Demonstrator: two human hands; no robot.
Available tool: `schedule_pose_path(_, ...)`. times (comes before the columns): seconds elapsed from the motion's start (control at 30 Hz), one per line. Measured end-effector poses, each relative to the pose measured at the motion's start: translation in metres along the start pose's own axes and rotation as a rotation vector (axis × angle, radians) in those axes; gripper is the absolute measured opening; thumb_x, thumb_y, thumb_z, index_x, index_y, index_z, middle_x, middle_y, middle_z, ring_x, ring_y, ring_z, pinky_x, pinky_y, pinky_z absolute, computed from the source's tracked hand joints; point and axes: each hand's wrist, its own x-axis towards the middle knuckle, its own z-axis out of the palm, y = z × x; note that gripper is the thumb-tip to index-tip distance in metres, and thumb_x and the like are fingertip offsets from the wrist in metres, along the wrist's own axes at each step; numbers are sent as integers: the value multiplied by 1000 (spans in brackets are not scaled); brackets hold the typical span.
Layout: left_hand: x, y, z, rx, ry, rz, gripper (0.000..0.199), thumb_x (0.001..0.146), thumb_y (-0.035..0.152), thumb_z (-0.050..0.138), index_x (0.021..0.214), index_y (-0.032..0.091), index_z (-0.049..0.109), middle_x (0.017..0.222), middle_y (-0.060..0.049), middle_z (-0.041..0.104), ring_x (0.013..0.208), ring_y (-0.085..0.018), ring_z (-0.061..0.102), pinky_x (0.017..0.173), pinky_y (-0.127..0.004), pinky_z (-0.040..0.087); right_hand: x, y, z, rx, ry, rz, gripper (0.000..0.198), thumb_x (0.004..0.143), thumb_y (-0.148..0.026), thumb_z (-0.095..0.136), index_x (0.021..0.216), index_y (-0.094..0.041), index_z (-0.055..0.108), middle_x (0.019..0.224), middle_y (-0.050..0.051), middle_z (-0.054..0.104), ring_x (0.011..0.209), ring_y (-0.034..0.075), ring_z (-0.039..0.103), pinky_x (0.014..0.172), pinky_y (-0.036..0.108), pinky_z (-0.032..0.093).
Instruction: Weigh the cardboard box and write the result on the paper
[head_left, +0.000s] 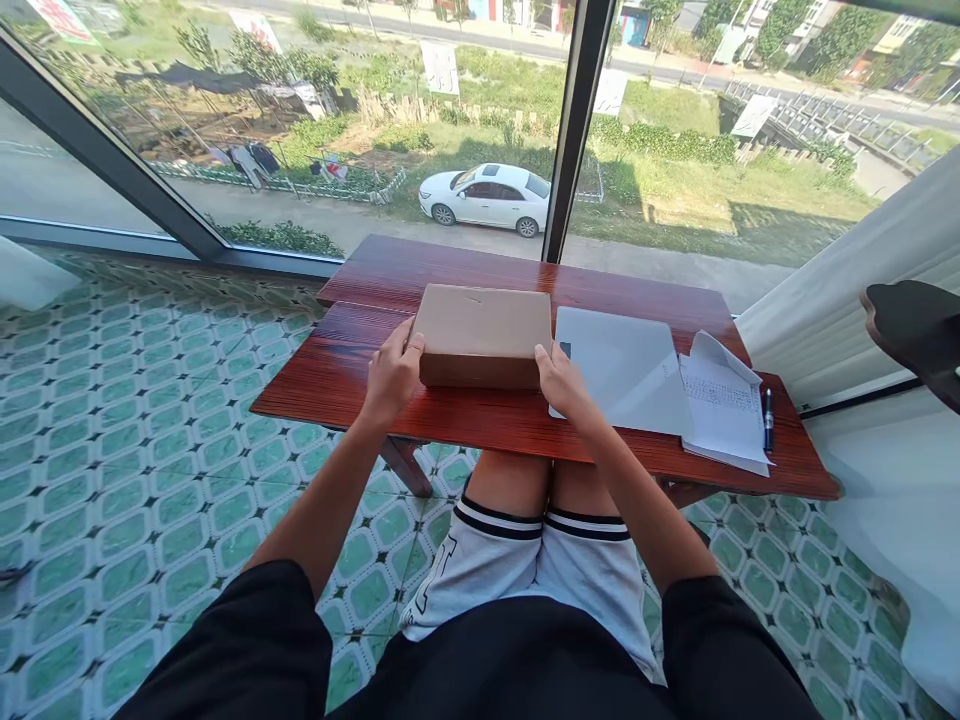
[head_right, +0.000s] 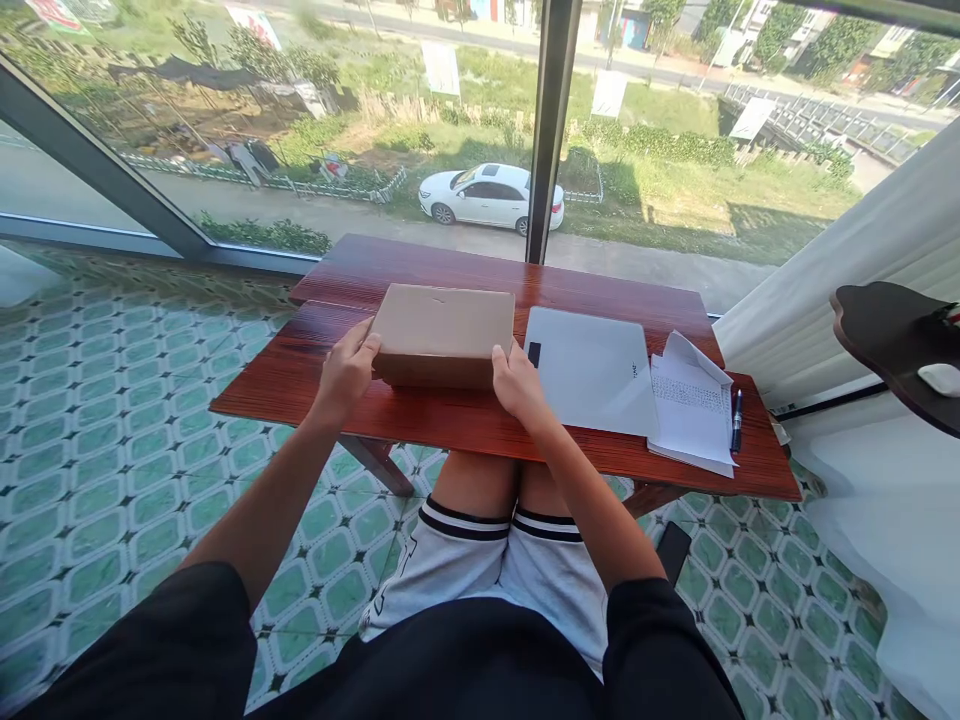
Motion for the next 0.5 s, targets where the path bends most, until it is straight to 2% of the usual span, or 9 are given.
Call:
schedule_pose_path(0.13,0,5,-4,43,56,10,59,92,46,35,141,24,58,141,-10,64,132,-34,57,114,-51,41,-5,1,6,68,17,-75,61,103,-48,24,148,-13,48,150,9,51,140,26,45,121,42,33)
schedule_pose_path(0.27,-2,12,-13,75,75,43,56,92,47,38,140,27,59,139,-8,65,129,-33,59,113,-50,42,-13,0,7,114,30,-70,59,102,-49,29,146,-14,49,145,10,55,135,27,51,116,40,38)
schedule_pose_path(0.5,-8,31,-24,90,119,105,57,92,47,41,142,24,58,141,-9,64,131,-31,58,115,-49,42,-24,-5,-6,129,58,-112,50,100,-46,43,141,-19,53,142,7,58,131,26,54,113,42,42)
